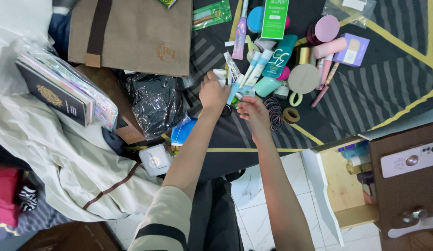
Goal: The person picks up skincare containers and boxes from a bed and places them one by one into an open wooden drawer.
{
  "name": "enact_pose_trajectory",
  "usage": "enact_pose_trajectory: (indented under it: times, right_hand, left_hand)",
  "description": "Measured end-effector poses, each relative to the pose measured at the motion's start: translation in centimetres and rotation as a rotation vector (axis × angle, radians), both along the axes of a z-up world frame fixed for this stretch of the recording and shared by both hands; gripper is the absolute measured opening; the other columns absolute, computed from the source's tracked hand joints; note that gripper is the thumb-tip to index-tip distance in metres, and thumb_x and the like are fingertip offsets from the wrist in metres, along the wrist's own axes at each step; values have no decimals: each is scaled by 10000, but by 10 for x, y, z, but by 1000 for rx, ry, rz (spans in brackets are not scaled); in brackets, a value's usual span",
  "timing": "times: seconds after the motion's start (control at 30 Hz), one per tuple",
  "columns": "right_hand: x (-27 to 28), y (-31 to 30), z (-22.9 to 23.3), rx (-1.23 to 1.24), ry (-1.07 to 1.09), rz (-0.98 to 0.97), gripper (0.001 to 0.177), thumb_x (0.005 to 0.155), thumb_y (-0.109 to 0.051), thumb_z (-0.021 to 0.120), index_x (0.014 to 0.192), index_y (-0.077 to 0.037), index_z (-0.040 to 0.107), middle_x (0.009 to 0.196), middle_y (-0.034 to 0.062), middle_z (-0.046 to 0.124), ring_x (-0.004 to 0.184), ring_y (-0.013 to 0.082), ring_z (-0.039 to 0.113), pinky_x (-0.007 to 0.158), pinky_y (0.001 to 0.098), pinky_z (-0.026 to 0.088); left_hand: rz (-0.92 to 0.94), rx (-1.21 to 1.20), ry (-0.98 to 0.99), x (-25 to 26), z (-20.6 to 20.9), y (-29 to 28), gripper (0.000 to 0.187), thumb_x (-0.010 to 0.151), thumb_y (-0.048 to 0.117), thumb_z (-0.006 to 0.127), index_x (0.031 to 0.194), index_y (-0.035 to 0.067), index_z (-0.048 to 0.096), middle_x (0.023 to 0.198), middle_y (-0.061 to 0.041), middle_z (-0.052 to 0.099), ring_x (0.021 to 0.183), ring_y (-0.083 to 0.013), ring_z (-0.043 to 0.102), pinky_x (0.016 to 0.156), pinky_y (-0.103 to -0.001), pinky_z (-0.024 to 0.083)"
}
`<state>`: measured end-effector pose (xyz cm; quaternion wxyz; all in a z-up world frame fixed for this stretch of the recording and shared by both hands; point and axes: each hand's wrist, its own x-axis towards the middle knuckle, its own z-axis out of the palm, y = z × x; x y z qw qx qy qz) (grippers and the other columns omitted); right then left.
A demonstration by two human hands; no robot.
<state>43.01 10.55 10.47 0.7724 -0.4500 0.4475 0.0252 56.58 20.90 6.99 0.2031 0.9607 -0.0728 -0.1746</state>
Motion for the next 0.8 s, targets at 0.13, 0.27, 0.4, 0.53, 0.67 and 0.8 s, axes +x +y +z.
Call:
enact_pose_trajectory:
  times: [0.13, 0.27, 0.4, 0.53, 0.67, 0.8]
  right_hand:
    - [-8, -1, 13, 29, -14, -15, 271, 954, -132, 623, 1208, -43, 659, 1051, 54, 738, 907, 128, 696, 790, 271, 547]
    - [-21, -1, 32, 37, -55, -18, 275, 969, -144, 633, 1224, -42, 642, 1065, 61, 718, 916, 140, 689, 793, 275, 545]
    - [-46, 0, 59, 83, -143, 25, 325, 968, -158, 629, 1282, -72, 626, 1094, 28, 695, 951, 122, 674, 811, 273, 540]
    - [-95, 4, 70, 96, -217, 49, 285, 1014, -128, 642, 1269, -4, 610, 1069, 42, 668, 997, 136, 673, 859, 325, 569]
    - [-166, -1, 75, 120, -246, -215, 262, 1034, -141, 605, 1263, -16, 630, 1067, 56, 693, 925, 146, 676, 799, 324, 564]
    - [-247, -17, 77, 40, -237, -447, 221, 1009, -134, 644, 1206, -32, 649, 976, 68, 708, 842, 152, 690, 762, 311, 581]
  left_hand:
    - [-22, -322, -162, -4, 13, 11, 711, 747, 168, 775, 1350, -30, 456, 1203, -250, 615, 1123, -423, 611, 925, -485, 533]
    - [130, -737, 181, -16, 33, 18, 546, 800, 122, 679, 1299, -17, 506, 1074, -214, 675, 983, -359, 682, 882, -437, 570]
    - [236, -1420, 694, -37, 62, 8, 557, 912, 33, 580, 1455, -30, 474, 1095, -203, 547, 988, -304, 595, 928, -440, 501]
    - [175, -1562, 1079, -71, 101, -23, 586, 887, 70, 567, 1450, 5, 421, 1360, -185, 583, 1299, -328, 608, 1126, -453, 506]
    - [-22, -1489, 1314, -125, 119, -57, 652, 1009, 151, 612, 1587, -2, 352, 1505, -203, 504, 1440, -338, 487, 1175, -471, 483]
    - [-116, -1318, 1564, -186, 127, -81, 631, 1026, 180, 596, 1591, 70, 337, 1518, -231, 523, 1441, -342, 510, 1133, -470, 494]
